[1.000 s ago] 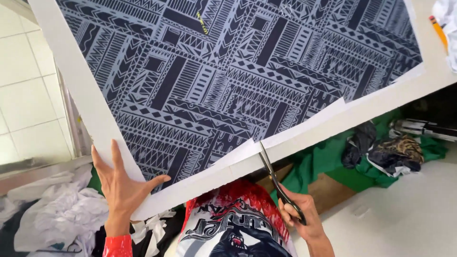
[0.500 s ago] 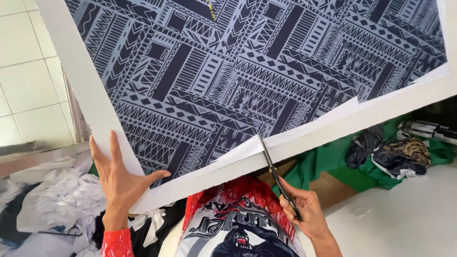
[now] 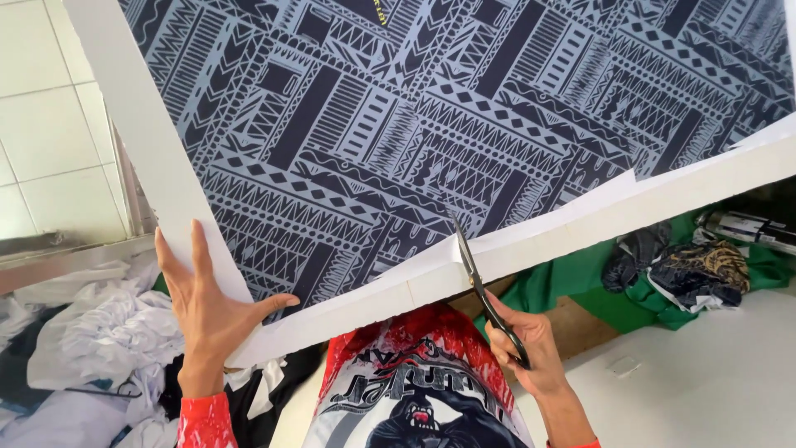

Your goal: Using scissors to cut out garment patterns from a large piece of printed fabric on a cutting table.

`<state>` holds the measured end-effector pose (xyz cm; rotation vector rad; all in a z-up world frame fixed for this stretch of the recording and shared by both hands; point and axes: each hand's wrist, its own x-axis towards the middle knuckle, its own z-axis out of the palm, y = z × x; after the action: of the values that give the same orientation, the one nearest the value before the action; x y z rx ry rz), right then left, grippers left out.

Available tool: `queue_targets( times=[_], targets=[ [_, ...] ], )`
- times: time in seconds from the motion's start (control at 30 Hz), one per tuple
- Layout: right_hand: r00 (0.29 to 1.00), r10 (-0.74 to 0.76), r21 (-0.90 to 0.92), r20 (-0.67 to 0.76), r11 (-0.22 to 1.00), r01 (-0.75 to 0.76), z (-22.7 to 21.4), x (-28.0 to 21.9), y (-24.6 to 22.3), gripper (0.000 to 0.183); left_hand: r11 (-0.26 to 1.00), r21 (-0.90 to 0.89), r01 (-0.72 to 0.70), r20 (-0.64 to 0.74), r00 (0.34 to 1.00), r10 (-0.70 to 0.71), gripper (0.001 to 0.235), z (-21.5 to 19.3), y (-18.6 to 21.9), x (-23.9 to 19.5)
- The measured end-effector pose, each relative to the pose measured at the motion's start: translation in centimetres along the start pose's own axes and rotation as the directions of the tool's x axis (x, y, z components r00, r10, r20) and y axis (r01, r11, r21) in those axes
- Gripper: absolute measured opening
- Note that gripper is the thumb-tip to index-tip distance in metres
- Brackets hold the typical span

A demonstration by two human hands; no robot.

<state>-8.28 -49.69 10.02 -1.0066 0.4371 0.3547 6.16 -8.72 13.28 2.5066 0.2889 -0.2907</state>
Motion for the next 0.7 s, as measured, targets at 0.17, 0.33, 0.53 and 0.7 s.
queue_targets(
  times=[0.17, 0.33, 0.53, 0.7],
  targets=[
    [0.994, 0.047, -0.050, -0.096, 0.997, -0.052, -0.9, -0.4, 0.7, 0.064, 1.000, -0.013, 0.002, 0.003, 1.000, -0.002, 0.150, -0.1, 0.2, 0.2],
    [0.998, 0.032, -0.057, -0.058, 0.998, -0.035, 0.0, 0.1, -0.1, 0.052, 1.000, -0.014, 0.027, 0.023, 0.999, -0.027, 0.152, -0.2, 0.4, 0.1],
    [0.999, -0.034, -0.086, 0.015, 0.996, 0.035, 1.4, 1.8, -1.0, 0.057, 0.998, -0.037, 0.046, 0.028, 0.999, -0.045, 0.152, -0.6, 0.9, 0.0],
    [0.991, 0.067, -0.057, -0.118, 0.996, -0.074, 0.5, 1.5, -0.2, 0.063, 0.999, -0.040, 0.035, 0.038, 0.999, -0.033, 0.151, -0.5, 0.7, 0.0]
  ],
)
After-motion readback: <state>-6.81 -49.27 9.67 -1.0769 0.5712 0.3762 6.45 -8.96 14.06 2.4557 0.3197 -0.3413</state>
